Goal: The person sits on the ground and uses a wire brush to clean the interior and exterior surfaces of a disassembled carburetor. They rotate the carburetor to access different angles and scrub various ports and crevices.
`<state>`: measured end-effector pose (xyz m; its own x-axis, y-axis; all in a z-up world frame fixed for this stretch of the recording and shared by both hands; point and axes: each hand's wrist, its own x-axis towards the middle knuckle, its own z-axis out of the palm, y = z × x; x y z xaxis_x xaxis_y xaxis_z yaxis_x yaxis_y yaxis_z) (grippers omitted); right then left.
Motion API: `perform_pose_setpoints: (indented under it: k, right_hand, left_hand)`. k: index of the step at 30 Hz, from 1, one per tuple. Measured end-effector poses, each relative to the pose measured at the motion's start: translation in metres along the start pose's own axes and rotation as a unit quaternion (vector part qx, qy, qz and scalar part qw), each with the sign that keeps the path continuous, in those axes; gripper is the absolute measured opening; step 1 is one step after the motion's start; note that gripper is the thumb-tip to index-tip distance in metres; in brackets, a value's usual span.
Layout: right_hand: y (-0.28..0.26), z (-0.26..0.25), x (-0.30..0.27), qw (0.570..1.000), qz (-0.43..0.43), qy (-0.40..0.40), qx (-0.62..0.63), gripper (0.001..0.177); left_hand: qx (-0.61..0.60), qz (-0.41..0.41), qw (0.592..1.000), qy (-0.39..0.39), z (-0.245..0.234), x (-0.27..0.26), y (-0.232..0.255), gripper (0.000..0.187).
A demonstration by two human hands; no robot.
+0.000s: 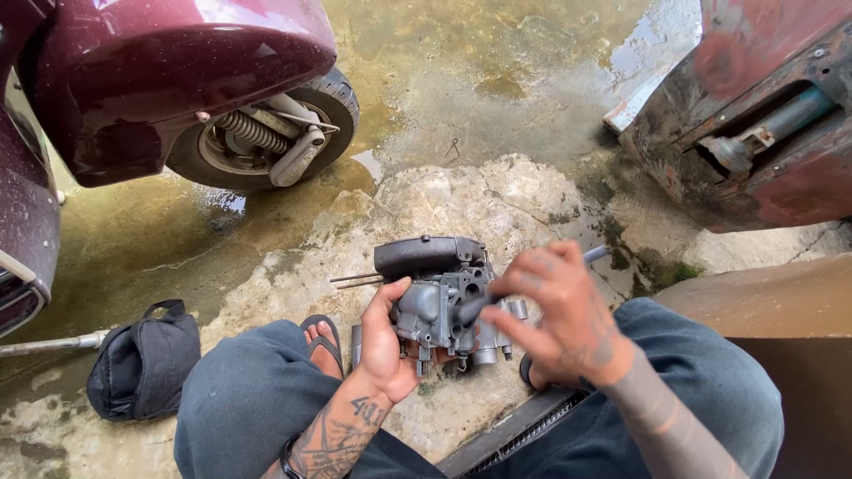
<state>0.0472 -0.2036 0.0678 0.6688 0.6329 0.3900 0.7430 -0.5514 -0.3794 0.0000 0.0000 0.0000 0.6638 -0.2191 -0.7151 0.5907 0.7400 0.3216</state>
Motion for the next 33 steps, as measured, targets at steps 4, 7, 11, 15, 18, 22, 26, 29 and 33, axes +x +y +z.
perform_pose_setpoints:
  k: [4,7,11,15,18,22,26,29,33]
  right_hand:
    - [-0.005,-0.002,-0.001,0.998,-0.052,0.0,0.027,0.031]
    - [0.012,-0.005,0.001,1.0,-0.002,0.0,-0.014,0.036]
    - [-0.001,-0.004,0.0,0.999,-0.022,0.014,-0.019,0.034]
    - [-0.002,0.003,-0.003,0.999,-0.029,-0.008,0.016,0.041]
    - [0.016,-0.008,0.0,1.0,0.017,0.004,-0.022,0.029]
    - [0.005,-0.003,-0.001,0.999,-0.005,0.021,-0.031,0.034]
    - [-0.002,0.005,-0.004,0.999,-0.027,-0.005,0.028,0.036]
    - [0.012,-0.001,-0.004,1.0,0.004,0.004,-0.012,0.034]
    - [-0.003,-0.003,-0.001,1.0,-0.016,0.006,-0.015,0.029]
  left_hand:
    - [0.026,-0.015,0.998,0.055,0.004,-0.006,0.003,0.056]
    - [-0.009,-0.017,1.0,0.013,0.006,-0.006,0.003,0.056]
    - [-0.017,-0.021,1.0,0.003,0.005,-0.005,0.003,0.055]
    - [-0.015,-0.005,1.0,0.021,0.008,-0.007,0.005,0.052]
    - [-0.007,-0.015,0.999,0.039,0.007,-0.005,0.002,0.054]
    - [-0.013,-0.006,1.0,0.018,0.002,0.001,0.0,0.051]
    - [0.0,-0.016,0.999,0.05,-0.002,0.002,-0.002,0.053]
    - [-0.001,-0.012,0.999,0.036,0.005,-0.003,0.002,0.054]
    - [-0.007,-0.015,0.999,0.042,0.002,0.0,0.0,0.055]
